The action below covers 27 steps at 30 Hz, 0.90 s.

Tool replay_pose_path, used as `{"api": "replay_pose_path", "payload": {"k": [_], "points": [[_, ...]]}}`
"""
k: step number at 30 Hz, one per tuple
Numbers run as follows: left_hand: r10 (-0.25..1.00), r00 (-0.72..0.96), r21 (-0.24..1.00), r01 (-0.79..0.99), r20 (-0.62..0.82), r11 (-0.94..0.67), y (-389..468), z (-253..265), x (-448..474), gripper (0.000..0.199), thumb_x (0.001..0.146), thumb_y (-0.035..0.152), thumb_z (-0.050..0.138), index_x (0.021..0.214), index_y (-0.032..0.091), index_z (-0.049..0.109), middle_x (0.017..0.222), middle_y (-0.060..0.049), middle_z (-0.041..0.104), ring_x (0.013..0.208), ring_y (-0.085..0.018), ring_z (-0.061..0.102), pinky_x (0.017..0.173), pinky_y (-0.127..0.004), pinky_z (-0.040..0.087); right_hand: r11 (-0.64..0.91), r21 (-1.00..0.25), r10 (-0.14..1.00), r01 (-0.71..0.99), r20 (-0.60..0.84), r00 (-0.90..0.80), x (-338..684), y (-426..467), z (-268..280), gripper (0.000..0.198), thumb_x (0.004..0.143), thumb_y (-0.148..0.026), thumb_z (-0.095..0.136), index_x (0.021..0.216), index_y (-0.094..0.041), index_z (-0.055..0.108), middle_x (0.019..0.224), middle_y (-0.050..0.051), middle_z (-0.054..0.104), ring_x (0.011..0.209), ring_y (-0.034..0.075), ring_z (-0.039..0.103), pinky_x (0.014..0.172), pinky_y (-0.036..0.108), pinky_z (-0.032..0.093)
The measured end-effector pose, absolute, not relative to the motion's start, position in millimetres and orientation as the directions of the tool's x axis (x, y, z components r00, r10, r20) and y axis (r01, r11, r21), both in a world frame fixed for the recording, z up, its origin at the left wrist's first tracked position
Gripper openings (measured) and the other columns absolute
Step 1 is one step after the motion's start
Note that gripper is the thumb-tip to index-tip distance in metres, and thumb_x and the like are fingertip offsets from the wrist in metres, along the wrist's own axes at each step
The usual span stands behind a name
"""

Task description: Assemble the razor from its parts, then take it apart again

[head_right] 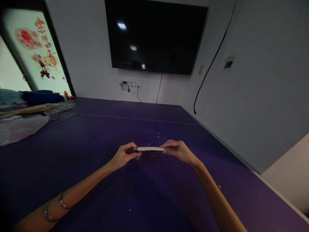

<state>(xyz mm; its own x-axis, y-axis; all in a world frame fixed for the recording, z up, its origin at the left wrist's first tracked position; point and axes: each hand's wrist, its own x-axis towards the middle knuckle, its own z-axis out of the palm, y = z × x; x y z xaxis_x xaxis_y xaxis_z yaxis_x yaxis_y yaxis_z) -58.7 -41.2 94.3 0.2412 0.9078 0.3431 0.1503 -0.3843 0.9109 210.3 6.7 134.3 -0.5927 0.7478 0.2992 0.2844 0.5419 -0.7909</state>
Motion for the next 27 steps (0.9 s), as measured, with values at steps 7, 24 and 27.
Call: {"api": "replay_pose_path", "payload": {"k": [7, 24, 27], "points": [[0.913, 0.24, 0.919, 0.136, 0.331, -0.369, -42.6, 96.6, -57.2, 0.017, 0.071, 0.029, 0.066, 0.073, 0.015, 0.056, 0.069, 0.001, 0.06, 0.063, -0.011, 0.056, 0.067, -0.027, 0.045, 0.535, -0.792, 0.759, 0.296, 0.296, -0.58, 211.8, 5.7, 136.7, 0.027, 0.072, -0.038, 0.065, 0.091, -0.021, 0.071, 0.093, 0.007, 0.065, 0.084, 0.018, 0.059, 0.073, 0.03, 0.048], [0.908, 0.255, 0.919, 0.129, 0.332, -0.373, -43.3, 94.7, -57.4, 0.017, 0.071, 0.029, 0.066, 0.074, 0.014, 0.058, 0.069, 0.0, 0.061, 0.065, -0.011, 0.056, 0.066, -0.026, 0.045, 0.552, -0.781, 0.749, 0.292, 0.311, -0.584, 212.7, 6.0, 139.2, 0.024, 0.071, -0.037, 0.066, 0.089, -0.022, 0.071, 0.09, 0.006, 0.064, 0.082, 0.017, 0.058, 0.07, 0.029, 0.046], [0.909, 0.249, 0.915, 0.148, 0.334, -0.376, -43.4, 95.0, -57.1, 0.017, 0.07, 0.029, 0.067, 0.073, 0.015, 0.058, 0.07, 0.0, 0.061, 0.065, -0.011, 0.056, 0.065, -0.026, 0.044, 0.556, -0.776, 0.729, 0.299, 0.283, -0.623, 212.2, 5.2, 140.1, 0.025, 0.072, -0.038, 0.065, 0.089, -0.022, 0.072, 0.089, 0.005, 0.064, 0.079, 0.016, 0.058, 0.068, 0.028, 0.046]]}}
